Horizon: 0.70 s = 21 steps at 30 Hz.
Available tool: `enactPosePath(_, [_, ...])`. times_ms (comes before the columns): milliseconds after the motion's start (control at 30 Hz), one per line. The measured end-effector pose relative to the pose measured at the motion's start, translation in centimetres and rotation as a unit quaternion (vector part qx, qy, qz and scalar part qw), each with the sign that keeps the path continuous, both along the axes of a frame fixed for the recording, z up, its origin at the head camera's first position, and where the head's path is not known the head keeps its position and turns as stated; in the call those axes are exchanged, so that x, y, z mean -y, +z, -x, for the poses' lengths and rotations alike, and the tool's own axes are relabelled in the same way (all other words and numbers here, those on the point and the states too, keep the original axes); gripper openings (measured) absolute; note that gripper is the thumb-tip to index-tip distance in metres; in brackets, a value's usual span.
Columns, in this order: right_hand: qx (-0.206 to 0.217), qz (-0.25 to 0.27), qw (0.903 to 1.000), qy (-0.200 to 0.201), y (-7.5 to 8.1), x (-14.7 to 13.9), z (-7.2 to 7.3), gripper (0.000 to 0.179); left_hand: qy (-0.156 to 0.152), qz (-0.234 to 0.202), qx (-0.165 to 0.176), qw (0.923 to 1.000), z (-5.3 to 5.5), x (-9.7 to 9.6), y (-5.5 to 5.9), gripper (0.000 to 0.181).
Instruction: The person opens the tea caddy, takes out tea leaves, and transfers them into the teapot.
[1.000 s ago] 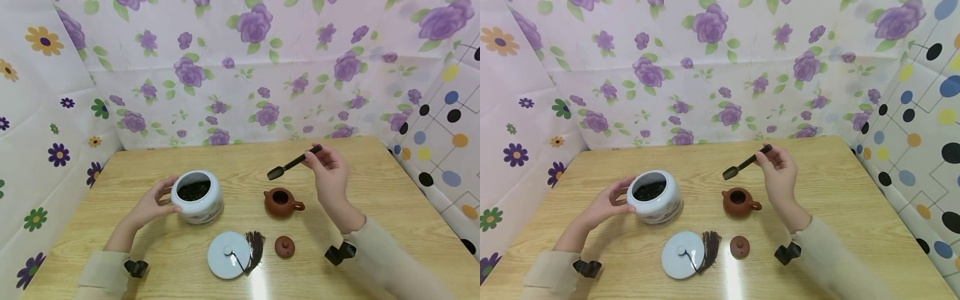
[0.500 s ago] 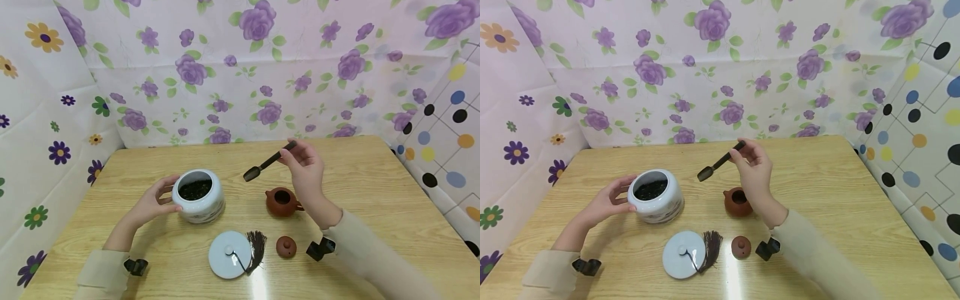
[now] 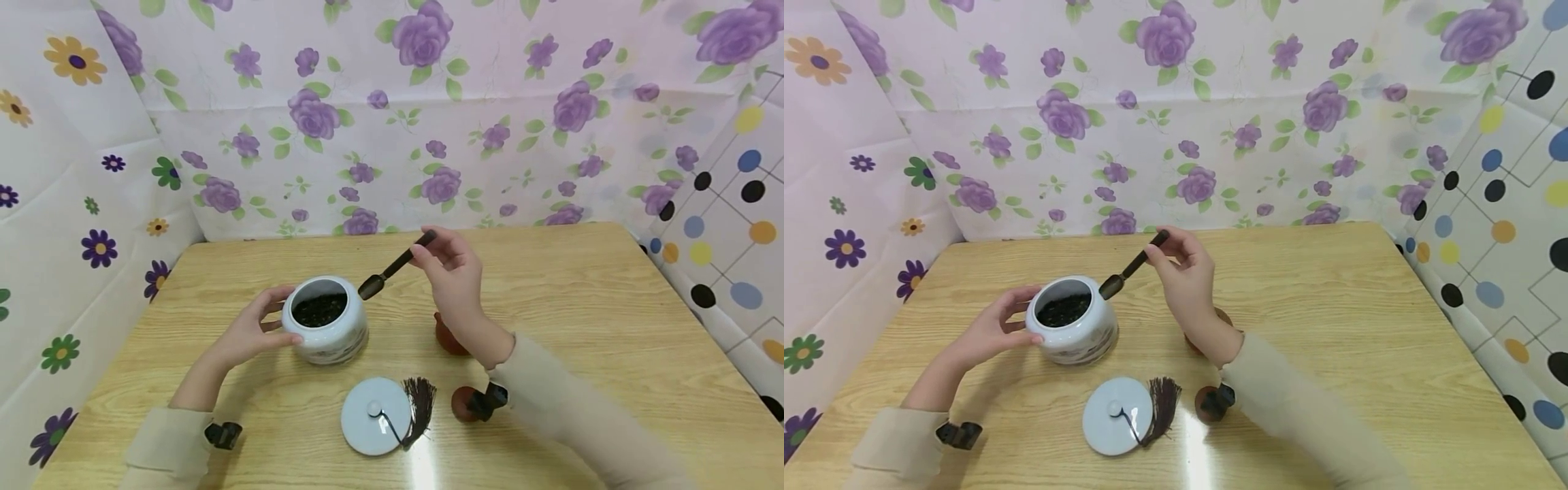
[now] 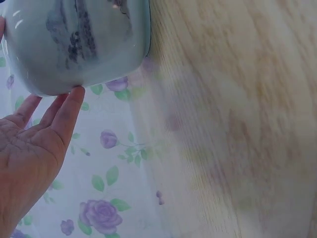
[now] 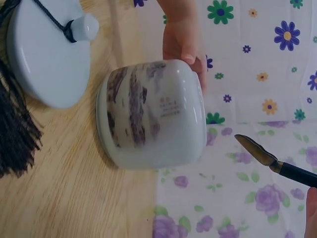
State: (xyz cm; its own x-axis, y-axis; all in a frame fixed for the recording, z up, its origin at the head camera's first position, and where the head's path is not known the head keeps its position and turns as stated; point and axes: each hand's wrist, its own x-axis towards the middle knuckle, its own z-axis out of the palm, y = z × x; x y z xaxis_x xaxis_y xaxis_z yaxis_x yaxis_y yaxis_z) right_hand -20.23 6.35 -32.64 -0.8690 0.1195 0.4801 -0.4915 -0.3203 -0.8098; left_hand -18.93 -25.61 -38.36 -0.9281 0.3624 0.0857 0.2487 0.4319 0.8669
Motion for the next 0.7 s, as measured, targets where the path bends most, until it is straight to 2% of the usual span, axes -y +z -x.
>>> enactPosePath(233, [-0.02,-0.027,0.9993,0.016,-0.3,2.4,0.2,0.028,0.003,0.004,-0.003,1.0,0.1,0.1,-0.1,0.077])
enactPosePath(600, [-0.007,-0.102,0.9945,0.021,-1.2,4.9,0.3,0.026,-0.003,-0.006,0.009,0.9999,0.1,-0.1,-0.2,0.075])
enactPosePath(700, [-0.025,-0.122,0.992,0.021,-1.5,5.5,0.3,0.026,-0.001,-0.009,0.009,0.9999,0.0,0.0,-0.3,0.075])
